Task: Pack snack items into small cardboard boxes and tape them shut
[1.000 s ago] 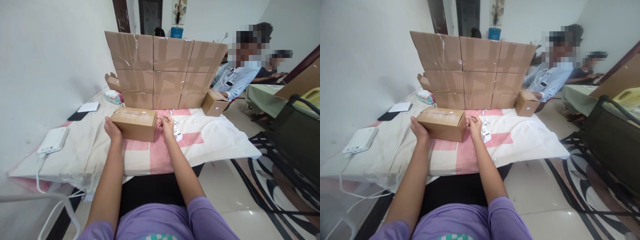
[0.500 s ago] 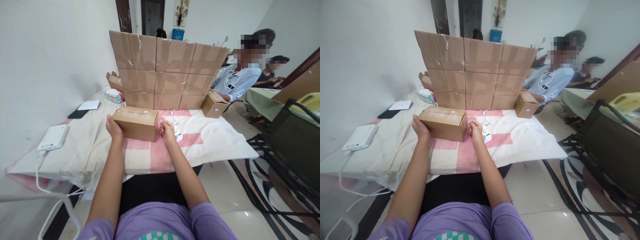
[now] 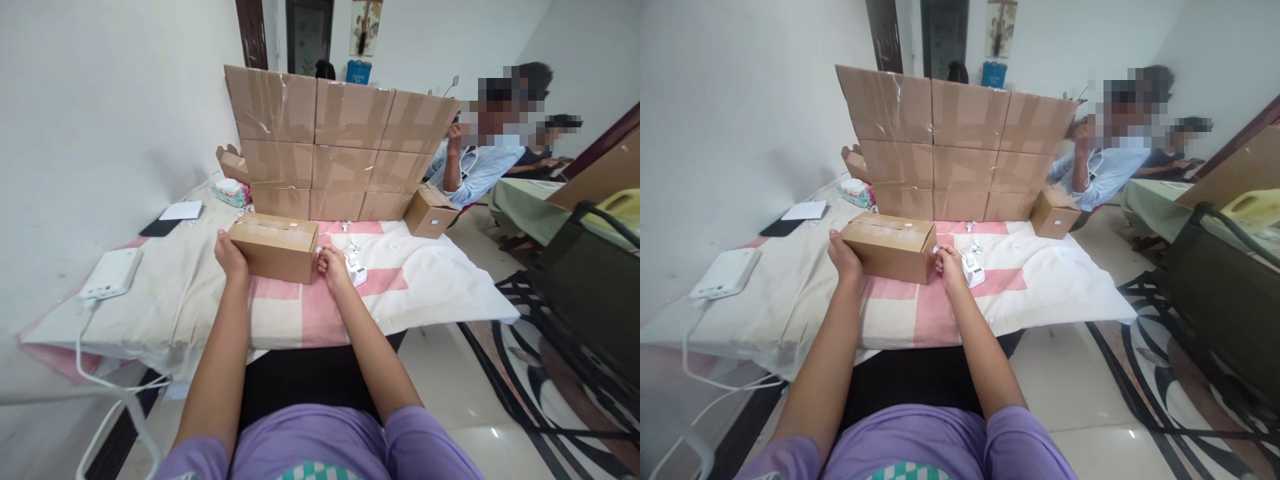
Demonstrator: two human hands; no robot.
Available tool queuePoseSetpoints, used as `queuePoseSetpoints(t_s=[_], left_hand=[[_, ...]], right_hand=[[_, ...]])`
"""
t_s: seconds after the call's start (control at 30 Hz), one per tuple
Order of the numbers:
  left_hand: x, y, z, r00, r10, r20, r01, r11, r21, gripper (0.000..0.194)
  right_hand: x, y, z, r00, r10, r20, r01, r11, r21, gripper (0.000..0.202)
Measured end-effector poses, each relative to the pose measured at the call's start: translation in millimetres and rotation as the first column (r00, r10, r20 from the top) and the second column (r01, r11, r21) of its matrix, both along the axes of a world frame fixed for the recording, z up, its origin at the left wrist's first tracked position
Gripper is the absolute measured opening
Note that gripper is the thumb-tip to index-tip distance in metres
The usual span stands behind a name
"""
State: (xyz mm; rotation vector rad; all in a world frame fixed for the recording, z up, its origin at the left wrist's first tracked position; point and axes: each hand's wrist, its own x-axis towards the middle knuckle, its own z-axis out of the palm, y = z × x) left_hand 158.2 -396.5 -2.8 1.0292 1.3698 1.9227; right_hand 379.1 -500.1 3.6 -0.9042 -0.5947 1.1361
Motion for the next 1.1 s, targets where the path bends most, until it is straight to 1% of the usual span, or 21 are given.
queuePoseSetpoints(t_s=[0.23, 0.37, 0.53, 0.83, 0.87, 1.0, 1.1], left_hand=[[0.4, -1.1, 1.1, 1.000, -0.003, 0.003, 0.003, 1.000, 0.000, 0.064], [0.9, -1.7, 2.2, 1.000, -0.004, 0.013, 0.005, 1.000, -0.005, 0.061], [1.2, -2.8, 2.9, 1.000, -0.004, 0.013, 0.004, 1.000, -0.002, 0.059], [-0.1, -2.7, 2.6, 1.000, -0.007, 0.009, 0.007, 1.000, -0.006, 0.063], [-0.1, -2.7, 2.4, 1.000, -0.008, 0.007, 0.008, 1.000, -0.004, 0.064], [-0.2, -2.4, 1.2, 1.000, -0.018, 0.004, 0.018, 1.000, 0.004, 0.065], [-0.1, -2.4, 0.7, 1.000, -0.030, 0.004, 0.030, 0.999, 0.010, 0.066]], right_hand=[[1.2, 0.0, 0.6, 0.997, 0.071, -0.037, -0.071, 0.997, 0.011, 0.021], [1.6, 1.6, 0.0, 0.992, 0.112, -0.058, -0.112, 0.994, 0.004, 0.026], [1.8, 1.4, -1.6, 0.991, 0.118, -0.065, -0.118, 0.993, 0.000, 0.028], [2.5, -0.9, 3.2, 0.986, 0.140, -0.087, -0.138, 0.990, 0.032, 0.024], [2.5, -0.9, 3.2, 0.987, 0.138, -0.084, -0.135, 0.990, 0.033, 0.027], [3.5, 0.1, 2.0, 0.990, 0.121, -0.073, -0.119, 0.993, 0.026, 0.048], [4.6, 1.5, 1.3, 0.991, 0.125, -0.052, -0.125, 0.992, 0.010, 0.052]])
